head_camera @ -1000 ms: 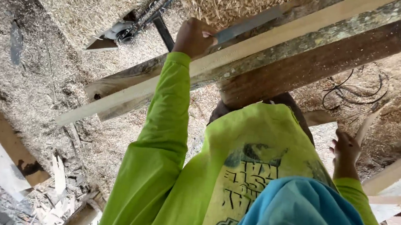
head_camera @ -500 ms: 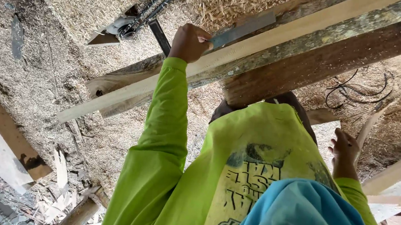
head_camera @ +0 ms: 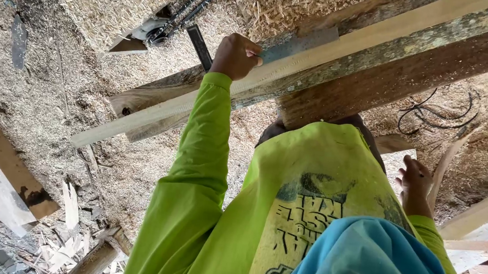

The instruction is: Measure and mark a wooden plank using a ruler and pen for carpentry.

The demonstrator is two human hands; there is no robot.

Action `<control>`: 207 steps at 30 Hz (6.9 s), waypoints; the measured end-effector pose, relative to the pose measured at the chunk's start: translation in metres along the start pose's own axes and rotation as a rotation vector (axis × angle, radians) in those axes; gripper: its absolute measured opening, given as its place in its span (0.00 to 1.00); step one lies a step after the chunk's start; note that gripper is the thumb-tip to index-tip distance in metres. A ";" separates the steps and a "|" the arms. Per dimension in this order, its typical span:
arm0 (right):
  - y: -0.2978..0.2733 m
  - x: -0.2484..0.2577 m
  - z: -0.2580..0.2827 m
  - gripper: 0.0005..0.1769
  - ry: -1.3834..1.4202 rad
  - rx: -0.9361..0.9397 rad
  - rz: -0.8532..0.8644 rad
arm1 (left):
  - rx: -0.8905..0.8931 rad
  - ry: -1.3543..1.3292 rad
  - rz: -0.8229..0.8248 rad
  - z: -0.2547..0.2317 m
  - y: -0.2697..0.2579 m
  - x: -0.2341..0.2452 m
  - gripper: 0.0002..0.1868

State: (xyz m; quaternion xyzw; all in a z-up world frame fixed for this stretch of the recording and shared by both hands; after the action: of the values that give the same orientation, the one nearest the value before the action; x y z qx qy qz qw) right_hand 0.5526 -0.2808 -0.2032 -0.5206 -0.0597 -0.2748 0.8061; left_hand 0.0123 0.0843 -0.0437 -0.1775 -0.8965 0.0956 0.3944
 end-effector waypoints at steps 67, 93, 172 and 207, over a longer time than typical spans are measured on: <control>0.006 -0.008 0.020 0.29 -0.039 0.014 -0.005 | 0.079 -0.043 0.020 0.004 -0.006 -0.009 0.11; -0.105 -0.086 0.471 0.32 -0.130 1.401 0.506 | -0.103 -0.072 -0.262 -0.140 0.085 -0.079 0.12; 0.062 -0.102 0.460 0.33 0.121 0.981 0.568 | 0.387 -0.117 -0.639 -0.084 0.012 -0.082 0.58; -0.021 -0.104 0.460 0.03 -0.229 1.520 0.501 | 0.243 0.007 -0.701 -0.106 0.013 -0.066 0.56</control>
State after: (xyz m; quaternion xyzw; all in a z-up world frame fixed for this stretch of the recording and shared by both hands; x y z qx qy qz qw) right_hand 0.5415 0.1534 -0.0193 0.1469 -0.1942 0.0849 0.9662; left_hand 0.1355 0.0731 -0.0208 0.1880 -0.8837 0.0600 0.4244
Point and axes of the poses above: each hand's wrist, its own y-axis towards the middle knuckle, its own x-axis out of the back of the hand, z = x × y, the point moved 10 cm from there along y, towards the middle knuckle, and after that the axes turned 1 degree about -x, right-handed, at the moved point
